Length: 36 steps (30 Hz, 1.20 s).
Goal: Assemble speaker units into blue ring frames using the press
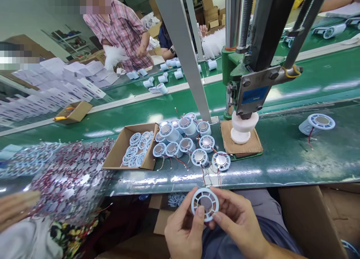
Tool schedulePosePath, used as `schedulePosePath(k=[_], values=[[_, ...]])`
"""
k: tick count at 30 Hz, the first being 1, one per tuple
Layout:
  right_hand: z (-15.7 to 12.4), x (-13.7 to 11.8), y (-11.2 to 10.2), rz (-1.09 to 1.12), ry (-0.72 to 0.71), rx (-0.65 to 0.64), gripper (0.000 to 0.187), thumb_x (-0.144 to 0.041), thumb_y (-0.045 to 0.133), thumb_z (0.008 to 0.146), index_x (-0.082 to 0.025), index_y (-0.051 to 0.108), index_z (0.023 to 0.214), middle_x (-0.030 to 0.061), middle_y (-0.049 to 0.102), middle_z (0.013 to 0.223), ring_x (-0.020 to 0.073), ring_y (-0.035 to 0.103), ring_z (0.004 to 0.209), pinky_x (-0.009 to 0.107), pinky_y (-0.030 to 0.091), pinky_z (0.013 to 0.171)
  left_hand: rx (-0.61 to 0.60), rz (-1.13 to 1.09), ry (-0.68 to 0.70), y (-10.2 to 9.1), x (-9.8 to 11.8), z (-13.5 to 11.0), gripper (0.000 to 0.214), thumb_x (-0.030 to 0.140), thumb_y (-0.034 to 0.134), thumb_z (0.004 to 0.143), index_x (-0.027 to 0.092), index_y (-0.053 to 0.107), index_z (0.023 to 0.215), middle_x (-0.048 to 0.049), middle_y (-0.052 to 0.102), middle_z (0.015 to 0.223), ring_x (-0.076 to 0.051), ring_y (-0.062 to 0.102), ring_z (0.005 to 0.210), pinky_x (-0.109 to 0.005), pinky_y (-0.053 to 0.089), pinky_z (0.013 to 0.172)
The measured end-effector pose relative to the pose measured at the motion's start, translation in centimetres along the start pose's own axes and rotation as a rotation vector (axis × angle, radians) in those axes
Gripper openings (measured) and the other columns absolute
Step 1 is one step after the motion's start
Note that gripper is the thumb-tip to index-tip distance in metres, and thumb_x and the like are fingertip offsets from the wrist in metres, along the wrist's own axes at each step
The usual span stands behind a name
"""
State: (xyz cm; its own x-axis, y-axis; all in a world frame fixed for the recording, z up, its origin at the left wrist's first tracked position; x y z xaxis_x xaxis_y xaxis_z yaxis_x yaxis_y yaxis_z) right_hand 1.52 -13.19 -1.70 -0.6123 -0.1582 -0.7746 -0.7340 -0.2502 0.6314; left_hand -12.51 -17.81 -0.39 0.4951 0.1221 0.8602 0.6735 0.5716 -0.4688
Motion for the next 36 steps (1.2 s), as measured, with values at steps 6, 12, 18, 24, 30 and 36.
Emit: schedulePosePath(k=[6,12,18,24,30,36], values=[[0.3,-0.1,-0.6,-0.07,-0.065,0.14,0.02,-0.026,0.072,0.089,-0.028,0.081,0.107,-0.0002,0.068,0.061,0.0093,0.066,0.043,0.012,0.054,0.044,0.02,0.012,0.007,0.3,-0.6,-0.7,0.054,0.069,0.069,0.081,0.02,0.082,0.101,-0.0094,0.082,0.09,-0.022,0.076,0.07,-0.026,0.062,0.065],[0.6,0.6,-0.8,0.008,0.019,0.155,0.021,-0.037,0.071,0.092,-0.023,0.082,0.102,0.0014,0.07,0.056,0.0108,0.067,0.043,0.014,0.055,0.045,0.008,-0.113,-0.065,1.0,-0.8,-0.7,0.051,0.062,0.074,0.081,0.018,0.081,0.104,-0.0085,0.082,0.089,-0.021,0.077,0.07,-0.023,0.062,0.064],[0.3,0.9,-0.7,0.099,0.06,0.105,0.022,-0.037,0.067,0.095,-0.024,0.08,0.107,0.0032,0.075,0.065,0.0119,0.07,0.049,0.016,0.058,0.051,-0.002,-0.143,-0.081,1.0,-0.6,-0.4,0.048,0.061,0.074,0.081,0.019,0.081,0.104,-0.008,0.082,0.09,-0.022,0.077,0.07,-0.024,0.062,0.063],[0.3,0.8,-0.6,0.079,0.057,0.087,0.02,-0.036,0.065,0.096,-0.026,0.079,0.107,0.0015,0.074,0.065,0.0104,0.069,0.049,0.015,0.058,0.051,-0.011,-0.156,-0.103,1.0,-0.5,-0.3,0.05,0.062,0.074,0.08,0.018,0.081,0.103,-0.0092,0.082,0.09,-0.024,0.077,0.071,-0.026,0.063,0.063],[0.1,0.5,-0.7,-0.024,0.018,0.057,0.018,-0.029,0.073,0.089,-0.024,0.078,0.106,0.0002,0.07,0.068,0.0084,0.068,0.052,0.014,0.056,0.053,-0.046,-0.267,-0.203,1.3,-1.0,-0.3,0.055,0.063,0.078,0.076,0.016,0.081,0.103,-0.0095,0.081,0.09,-0.022,0.076,0.072,-0.023,0.061,0.065],[-0.3,1.1,-0.4,-0.063,0.015,0.0,0.031,-0.026,0.074,0.086,-0.02,0.073,0.116,0.0025,0.07,0.076,0.0092,0.068,0.057,0.017,0.058,0.057,-0.079,-0.376,-0.294,1.6,-1.1,-0.2,0.053,0.06,0.08,0.075,0.016,0.08,0.104,-0.0089,0.081,0.091,-0.022,0.076,0.073,-0.022,0.06,0.065]])
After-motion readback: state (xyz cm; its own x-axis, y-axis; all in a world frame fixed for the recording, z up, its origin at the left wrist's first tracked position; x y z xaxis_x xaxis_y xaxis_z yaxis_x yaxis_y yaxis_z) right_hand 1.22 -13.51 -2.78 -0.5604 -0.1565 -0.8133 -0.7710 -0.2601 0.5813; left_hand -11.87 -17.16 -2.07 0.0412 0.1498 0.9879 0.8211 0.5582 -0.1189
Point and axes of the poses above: each hand's wrist, its own z-axis towards the middle knuckle, its own y-axis out of the palm, x = y × z, the point moved 5 cm from there along z, towards the middle knuckle
